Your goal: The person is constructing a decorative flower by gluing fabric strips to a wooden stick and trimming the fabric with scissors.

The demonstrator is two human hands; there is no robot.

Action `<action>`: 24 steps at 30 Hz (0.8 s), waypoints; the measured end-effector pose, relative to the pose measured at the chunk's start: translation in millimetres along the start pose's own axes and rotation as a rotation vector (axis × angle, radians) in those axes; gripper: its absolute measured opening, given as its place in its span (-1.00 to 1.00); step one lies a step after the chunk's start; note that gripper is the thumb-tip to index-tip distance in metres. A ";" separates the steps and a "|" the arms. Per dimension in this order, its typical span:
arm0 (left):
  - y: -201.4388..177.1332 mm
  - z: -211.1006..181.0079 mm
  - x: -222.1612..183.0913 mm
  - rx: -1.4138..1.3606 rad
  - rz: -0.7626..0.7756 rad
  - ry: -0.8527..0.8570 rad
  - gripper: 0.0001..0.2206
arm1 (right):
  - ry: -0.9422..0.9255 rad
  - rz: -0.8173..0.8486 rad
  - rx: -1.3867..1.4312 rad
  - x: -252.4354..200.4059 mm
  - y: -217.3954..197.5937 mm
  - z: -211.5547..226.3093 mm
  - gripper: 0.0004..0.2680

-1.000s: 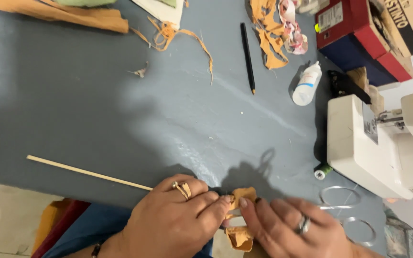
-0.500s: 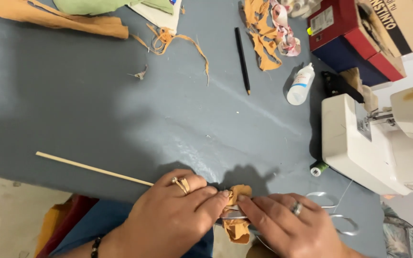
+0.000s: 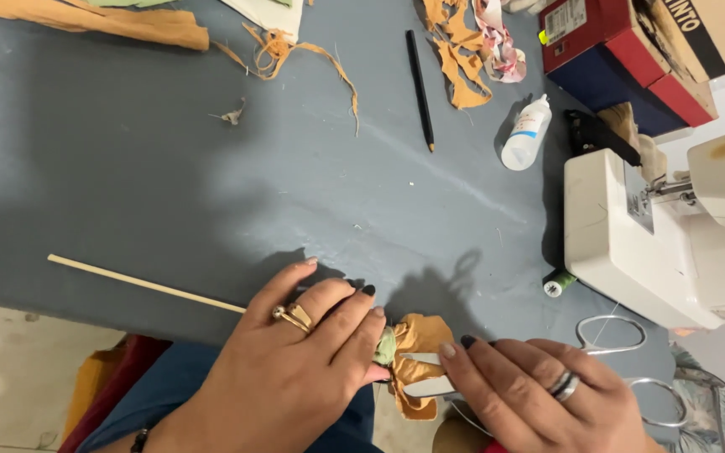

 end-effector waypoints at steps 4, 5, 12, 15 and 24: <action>8.1 -3.3 -1.2 -0.076 0.093 -0.018 -0.78 | -0.095 -0.075 0.007 5.5 -4.4 6.3 -0.87; 5.6 -3.6 -0.4 -0.080 0.055 -0.023 -0.82 | 0.012 -0.026 0.041 5.6 -8.2 3.0 -0.83; -3.5 -5.4 4.2 -0.141 -0.013 -0.069 -0.91 | 0.121 0.047 0.037 0.4 -7.3 1.2 -0.76; 5.7 -5.1 -4.9 -0.116 0.009 -0.018 -0.68 | 0.000 -0.003 -0.026 -4.3 -0.9 6.1 -0.80; 5.3 -5.3 -1.9 -0.201 -0.004 -0.065 -0.85 | 0.015 0.067 -0.053 -3.3 0.3 6.1 -0.82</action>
Point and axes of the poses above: each hand's wrist, its own x-axis towards the middle knuckle, its own y-axis out of the palm, z = x × y, the point moved 7 cm from there along x, towards the middle knuckle, and after that the axes turned 4 degrees about -z, right-handed, at the moved point
